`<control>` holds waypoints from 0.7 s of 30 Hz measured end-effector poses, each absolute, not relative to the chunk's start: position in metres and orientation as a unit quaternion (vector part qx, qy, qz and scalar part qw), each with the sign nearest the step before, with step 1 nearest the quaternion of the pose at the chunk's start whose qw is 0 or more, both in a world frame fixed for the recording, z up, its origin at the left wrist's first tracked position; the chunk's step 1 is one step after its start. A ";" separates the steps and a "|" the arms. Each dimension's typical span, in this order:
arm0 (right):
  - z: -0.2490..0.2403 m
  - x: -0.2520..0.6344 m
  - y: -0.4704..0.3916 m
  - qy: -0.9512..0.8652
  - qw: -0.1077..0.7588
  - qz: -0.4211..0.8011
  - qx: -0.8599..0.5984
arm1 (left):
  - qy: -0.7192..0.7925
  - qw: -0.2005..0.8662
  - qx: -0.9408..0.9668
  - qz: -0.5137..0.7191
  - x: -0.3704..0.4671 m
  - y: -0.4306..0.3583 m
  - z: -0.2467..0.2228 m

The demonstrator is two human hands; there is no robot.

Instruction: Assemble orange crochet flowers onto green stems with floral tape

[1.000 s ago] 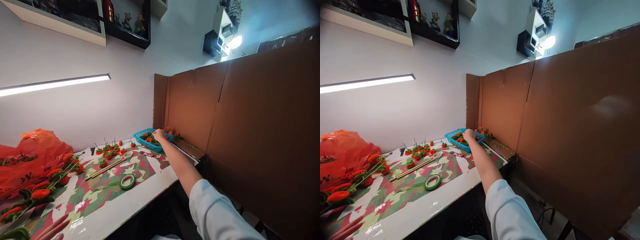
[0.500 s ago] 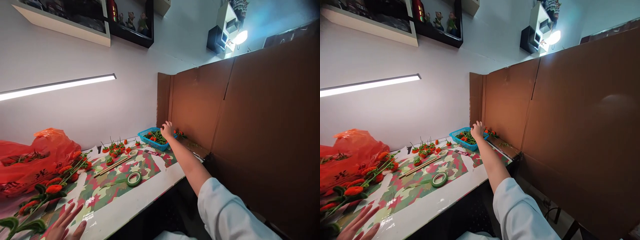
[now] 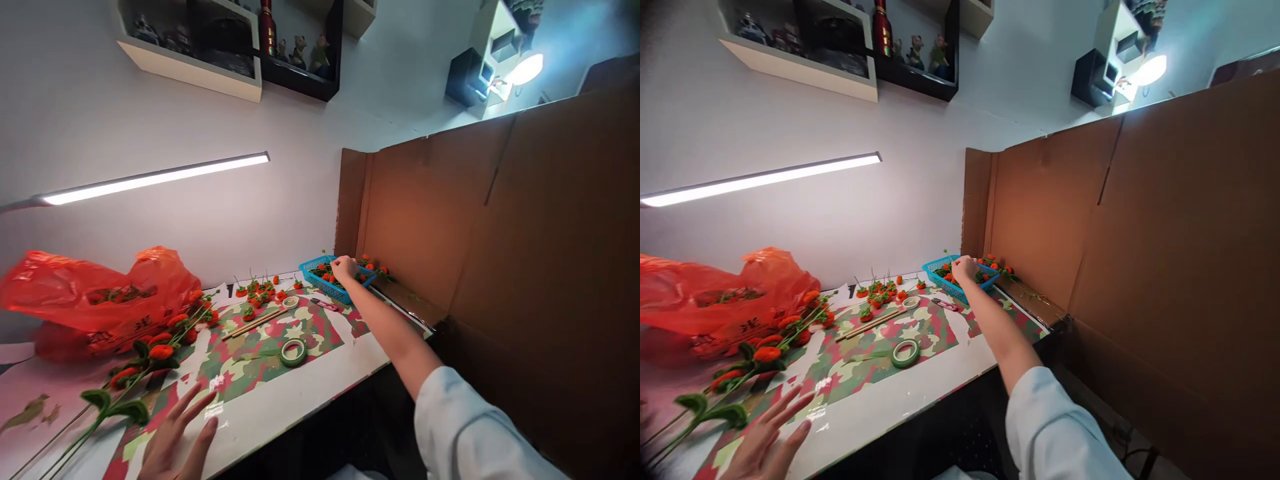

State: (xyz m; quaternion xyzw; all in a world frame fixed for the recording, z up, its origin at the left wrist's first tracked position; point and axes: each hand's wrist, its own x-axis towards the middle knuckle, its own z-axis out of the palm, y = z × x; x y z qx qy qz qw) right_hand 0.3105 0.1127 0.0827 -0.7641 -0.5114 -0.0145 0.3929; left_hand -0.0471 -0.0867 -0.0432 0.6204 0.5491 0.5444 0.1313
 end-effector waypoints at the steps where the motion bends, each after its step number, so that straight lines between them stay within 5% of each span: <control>1: 0.085 0.306 0.105 -0.536 0.436 -0.007 -0.723 | 0.548 0.144 0.624 0.539 -0.043 -0.087 -0.035; 8: 0.089 0.233 0.028 -0.623 0.577 0.276 -0.451 | 0.425 0.347 0.642 0.535 0.012 -0.045 0.056; 21: 0.100 0.192 -0.071 -0.631 0.493 0.496 -0.337 | 0.235 0.523 0.472 0.669 0.050 -0.052 0.093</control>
